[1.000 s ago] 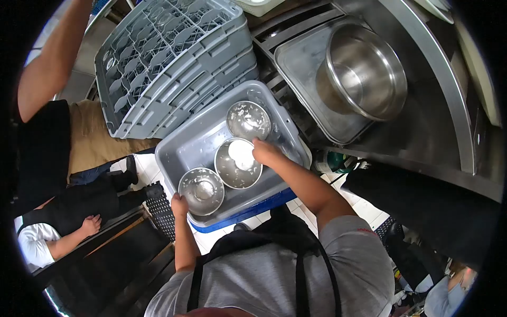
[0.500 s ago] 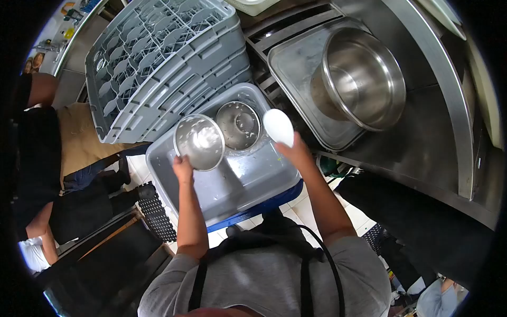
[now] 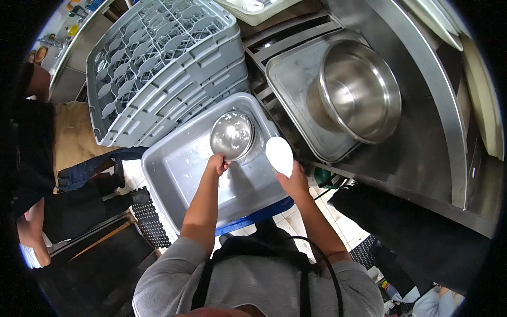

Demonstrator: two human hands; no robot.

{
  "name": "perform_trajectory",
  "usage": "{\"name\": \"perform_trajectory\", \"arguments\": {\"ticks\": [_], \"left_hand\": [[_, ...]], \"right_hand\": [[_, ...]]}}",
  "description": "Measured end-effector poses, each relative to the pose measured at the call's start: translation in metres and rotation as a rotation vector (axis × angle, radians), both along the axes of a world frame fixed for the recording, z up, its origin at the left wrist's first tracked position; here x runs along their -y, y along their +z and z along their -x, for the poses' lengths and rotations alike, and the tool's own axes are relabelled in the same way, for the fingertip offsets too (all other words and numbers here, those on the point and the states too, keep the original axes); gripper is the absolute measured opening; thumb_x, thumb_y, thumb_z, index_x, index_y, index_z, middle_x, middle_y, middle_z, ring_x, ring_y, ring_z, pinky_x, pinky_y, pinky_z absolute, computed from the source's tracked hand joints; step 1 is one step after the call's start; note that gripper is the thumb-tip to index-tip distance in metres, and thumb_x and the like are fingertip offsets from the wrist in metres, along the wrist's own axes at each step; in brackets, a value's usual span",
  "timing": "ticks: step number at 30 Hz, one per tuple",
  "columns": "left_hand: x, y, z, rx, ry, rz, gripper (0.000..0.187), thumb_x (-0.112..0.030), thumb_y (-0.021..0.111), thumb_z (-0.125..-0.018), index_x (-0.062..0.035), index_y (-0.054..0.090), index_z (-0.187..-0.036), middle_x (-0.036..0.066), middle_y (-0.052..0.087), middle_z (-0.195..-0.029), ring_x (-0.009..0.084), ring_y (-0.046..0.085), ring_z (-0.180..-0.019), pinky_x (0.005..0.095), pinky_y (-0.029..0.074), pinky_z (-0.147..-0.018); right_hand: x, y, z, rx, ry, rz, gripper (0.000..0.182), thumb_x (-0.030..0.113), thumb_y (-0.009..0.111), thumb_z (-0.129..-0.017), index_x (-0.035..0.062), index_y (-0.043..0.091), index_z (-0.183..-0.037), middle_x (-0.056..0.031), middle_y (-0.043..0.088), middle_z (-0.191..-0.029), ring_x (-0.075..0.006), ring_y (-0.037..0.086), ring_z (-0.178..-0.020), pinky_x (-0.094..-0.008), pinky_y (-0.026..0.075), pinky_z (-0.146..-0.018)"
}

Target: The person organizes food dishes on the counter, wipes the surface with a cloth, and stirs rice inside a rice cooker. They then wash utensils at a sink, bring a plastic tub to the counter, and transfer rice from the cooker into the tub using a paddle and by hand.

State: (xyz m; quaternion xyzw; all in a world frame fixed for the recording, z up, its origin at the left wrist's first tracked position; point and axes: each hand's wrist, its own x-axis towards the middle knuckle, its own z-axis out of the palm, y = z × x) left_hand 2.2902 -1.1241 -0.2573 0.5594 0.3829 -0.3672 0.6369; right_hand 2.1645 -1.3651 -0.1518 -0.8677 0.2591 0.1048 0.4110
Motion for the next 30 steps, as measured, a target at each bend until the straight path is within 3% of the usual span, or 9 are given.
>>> {"name": "perform_trajectory", "arguments": {"ticks": [6,12,18,20,24,26,28,29,30], "left_hand": [[-0.021,0.17,-0.033,0.578,-0.101,-0.074,0.019,-0.011,0.046,-0.067,0.0034,0.057,-0.075,0.008,0.055,-0.065,0.0144,0.049,-0.049,0.0263,0.04,-0.042],[-0.017,0.291,-0.136,0.883,0.204,0.097,0.02,-0.008,0.043,-0.074,0.0039,0.047,-0.09,0.009,0.054,-0.075,0.0157,0.053,-0.06,0.0237,0.041,-0.038],[-0.028,0.284,-0.165,0.855,0.181,0.215,0.028,-0.024,0.045,-0.083,0.0025,0.044,-0.093,0.015,0.054,-0.085,0.0228,0.056,-0.072,0.0304,0.048,-0.06],[-0.036,0.273,-0.149,0.935,0.2,0.261,0.03,-0.028,0.045,-0.083,-0.0042,0.043,-0.102,0.014,0.054,-0.088,0.0219,0.056,-0.075,0.0305,0.046,-0.063],[-0.084,0.226,-0.086,0.855,0.333,0.02,0.031,-0.027,0.048,-0.082,-0.0057,0.044,-0.105,0.009,0.054,-0.09,0.016,0.053,-0.077,0.0258,0.042,-0.063],[-0.13,0.163,-0.043,0.79,0.351,-0.392,0.032,-0.025,0.05,-0.081,-0.0037,0.045,-0.104,0.008,0.054,-0.09,0.0144,0.052,-0.079,0.0249,0.041,-0.066],[-0.199,0.068,0.014,0.94,0.255,-0.922,0.049,-0.02,0.06,-0.07,0.0041,0.042,-0.109,0.017,0.052,-0.096,0.0283,0.051,-0.089,0.0328,0.039,-0.081],[-0.191,0.091,0.047,0.603,0.079,-1.433,0.058,-0.025,0.063,-0.067,0.004,0.039,-0.112,0.022,0.049,-0.101,0.0352,0.049,-0.091,0.0381,0.037,-0.084],[-0.192,0.093,0.074,0.428,0.05,-1.476,0.061,-0.027,0.063,-0.066,0.004,0.039,-0.112,0.023,0.048,-0.102,0.0374,0.048,-0.092,0.0396,0.036,-0.084]], "right_hand": [[0.011,-0.023,0.0,0.025,-0.055,-0.047,0.054,0.023,0.064,-0.061,-0.0005,0.04,-0.104,-0.0218,0.048,-0.1,-0.0347,0.046,-0.094,-0.0392,0.038,-0.08],[0.003,-0.012,-0.02,0.052,-0.002,0.067,0.042,0.016,0.058,-0.063,-0.0022,0.041,-0.097,-0.0227,0.048,-0.097,-0.0369,0.047,-0.092,-0.0409,0.039,-0.078],[-0.006,-0.002,-0.041,0.05,0.129,0.212,0.035,0.01,0.053,-0.062,-0.0028,0.045,-0.093,-0.0216,0.046,-0.1,-0.0372,0.045,-0.092,-0.0402,0.038,-0.078],[-0.014,-0.006,-0.051,0.17,0.196,0.215,0.037,0.009,0.053,-0.061,-0.0022,0.046,-0.096,-0.0209,0.046,-0.101,-0.0366,0.045,-0.093,-0.0398,0.038,-0.079],[-0.031,-0.018,-0.089,0.36,0.305,0.257,0.04,0.01,0.054,-0.061,-0.0036,0.047,-0.098,-0.0221,0.042,-0.107,-0.038,0.041,-0.099,-0.0397,0.036,-0.083],[-0.039,-0.022,-0.109,0.338,0.366,0.266,0.04,0.011,0.056,-0.061,-0.0035,0.047,-0.098,-0.0227,0.039,-0.113,-0.0382,0.039,-0.103,-0.0391,0.035,-0.085],[-0.051,-0.035,-0.12,0.271,0.457,0.205,0.04,0.012,0.057,-0.061,-0.0019,0.048,-0.098,-0.0225,0.035,-0.119,-0.0371,0.036,-0.108,-0.038,0.035,-0.087],[-0.054,-0.049,-0.126,0.095,0.513,0.239,0.042,0.013,0.059,-0.061,0.0019,0.049,-0.1,-0.0234,0.026,-0.126,-0.0371,0.032,-0.112,-0.0369,0.034,-0.089],[-0.057,-0.058,-0.126,0.019,0.527,0.243,0.043,0.013,0.06,-0.061,0.0031,0.049,-0.101,-0.0229,0.023,-0.127,-0.0363,0.031,-0.113,-0.0366,0.034,-0.089]]}}
